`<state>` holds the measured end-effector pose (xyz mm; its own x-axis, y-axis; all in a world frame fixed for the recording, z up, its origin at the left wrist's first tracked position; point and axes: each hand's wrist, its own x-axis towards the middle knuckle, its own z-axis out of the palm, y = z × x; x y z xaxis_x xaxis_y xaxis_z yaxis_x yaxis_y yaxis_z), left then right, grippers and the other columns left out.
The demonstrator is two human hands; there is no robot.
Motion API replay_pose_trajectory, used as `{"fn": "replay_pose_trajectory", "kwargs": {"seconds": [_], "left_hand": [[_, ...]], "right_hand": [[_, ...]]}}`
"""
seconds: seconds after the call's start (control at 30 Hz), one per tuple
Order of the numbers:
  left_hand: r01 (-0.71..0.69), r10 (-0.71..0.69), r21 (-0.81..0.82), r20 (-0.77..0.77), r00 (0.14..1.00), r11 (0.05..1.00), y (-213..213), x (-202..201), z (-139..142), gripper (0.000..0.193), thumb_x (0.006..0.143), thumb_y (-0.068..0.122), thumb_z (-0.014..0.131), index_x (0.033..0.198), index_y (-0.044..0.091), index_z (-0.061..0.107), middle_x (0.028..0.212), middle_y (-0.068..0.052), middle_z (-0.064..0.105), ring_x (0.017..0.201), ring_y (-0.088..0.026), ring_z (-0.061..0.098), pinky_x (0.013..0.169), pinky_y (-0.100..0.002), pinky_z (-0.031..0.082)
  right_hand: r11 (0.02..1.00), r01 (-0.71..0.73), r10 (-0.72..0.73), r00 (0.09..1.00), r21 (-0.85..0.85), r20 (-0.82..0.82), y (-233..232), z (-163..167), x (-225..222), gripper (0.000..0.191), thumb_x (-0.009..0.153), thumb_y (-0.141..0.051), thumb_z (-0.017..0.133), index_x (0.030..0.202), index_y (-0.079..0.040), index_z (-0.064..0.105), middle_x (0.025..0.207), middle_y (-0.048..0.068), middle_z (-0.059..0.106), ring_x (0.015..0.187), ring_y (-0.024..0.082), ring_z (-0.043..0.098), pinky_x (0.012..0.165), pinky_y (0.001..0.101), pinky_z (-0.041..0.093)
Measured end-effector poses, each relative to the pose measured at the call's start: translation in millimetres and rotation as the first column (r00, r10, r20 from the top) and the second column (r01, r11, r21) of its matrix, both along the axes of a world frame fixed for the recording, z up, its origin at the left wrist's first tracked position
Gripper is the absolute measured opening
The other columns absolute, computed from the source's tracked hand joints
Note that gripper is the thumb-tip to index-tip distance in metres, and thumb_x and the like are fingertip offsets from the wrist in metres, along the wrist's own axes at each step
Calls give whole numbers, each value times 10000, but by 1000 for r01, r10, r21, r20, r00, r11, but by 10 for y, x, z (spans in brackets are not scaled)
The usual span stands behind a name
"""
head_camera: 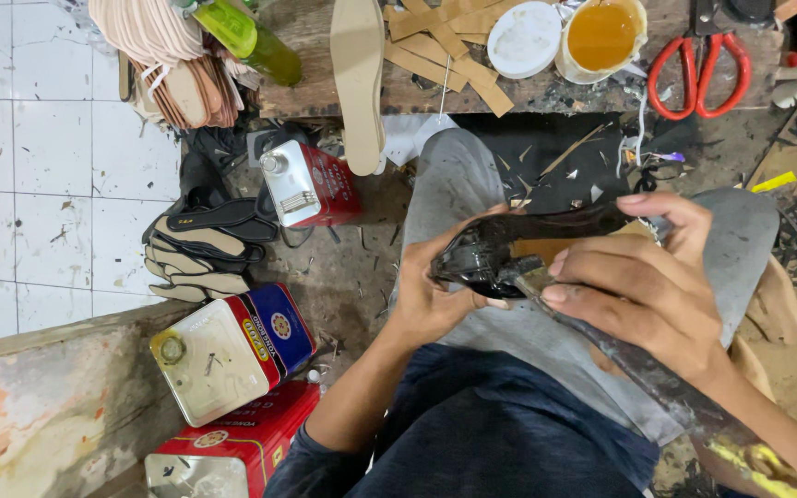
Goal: The person applies glue to the inner edge of a black high-heeled shoe using a brush, then places the shoe on a shelf. The person then applies glue to the bottom of several shoe soles and places them on the shelf.
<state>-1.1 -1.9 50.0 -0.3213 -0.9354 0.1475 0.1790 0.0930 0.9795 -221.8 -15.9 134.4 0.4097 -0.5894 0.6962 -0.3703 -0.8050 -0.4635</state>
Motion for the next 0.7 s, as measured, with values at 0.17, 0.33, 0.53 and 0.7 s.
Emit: {"fn": "replay_pose_trajectory", "kwargs": {"seconds": [0.17,0.33,0.53,0.7], "left_hand": [[33,-33,41,1,999,999,14,45,-7,820,780,133,916,1484,-73,547,1334,-121,728,1109,-107,693,1065,-290,561],[45,-38,87,-76,996,995,4,61,-50,720,842,188,895,1434,-74,580,1181,-93,759,1027,-83,690,1025,-268,565],[59,-59,42,14,998,997,28,177,-301,572,829,212,885,1272,-68,656,1058,-69,767,964,-103,692,941,-261,569],[19,122,322,-413,902,947,-42,143,-639,385,910,207,876,1124,-23,654,1047,-89,736,987,-205,701,956,-388,575]], "right_hand": [[997,67,-65,996,-27,67,-36,-27,32,70,974,-139,667,960,-78,697,940,78,713,879,244,731,999,524,418],[999,-19,20,1000,-25,23,-80,-20,34,133,939,-177,657,989,-58,690,943,95,713,881,252,723,990,515,411],[999,-40,40,999,15,28,-103,-69,11,158,901,-159,675,1002,-40,700,948,115,703,871,260,722,989,522,440],[981,-14,20,999,196,-29,-285,-256,-160,118,905,-108,683,1012,-58,681,989,98,713,898,256,693,994,461,444]]}}
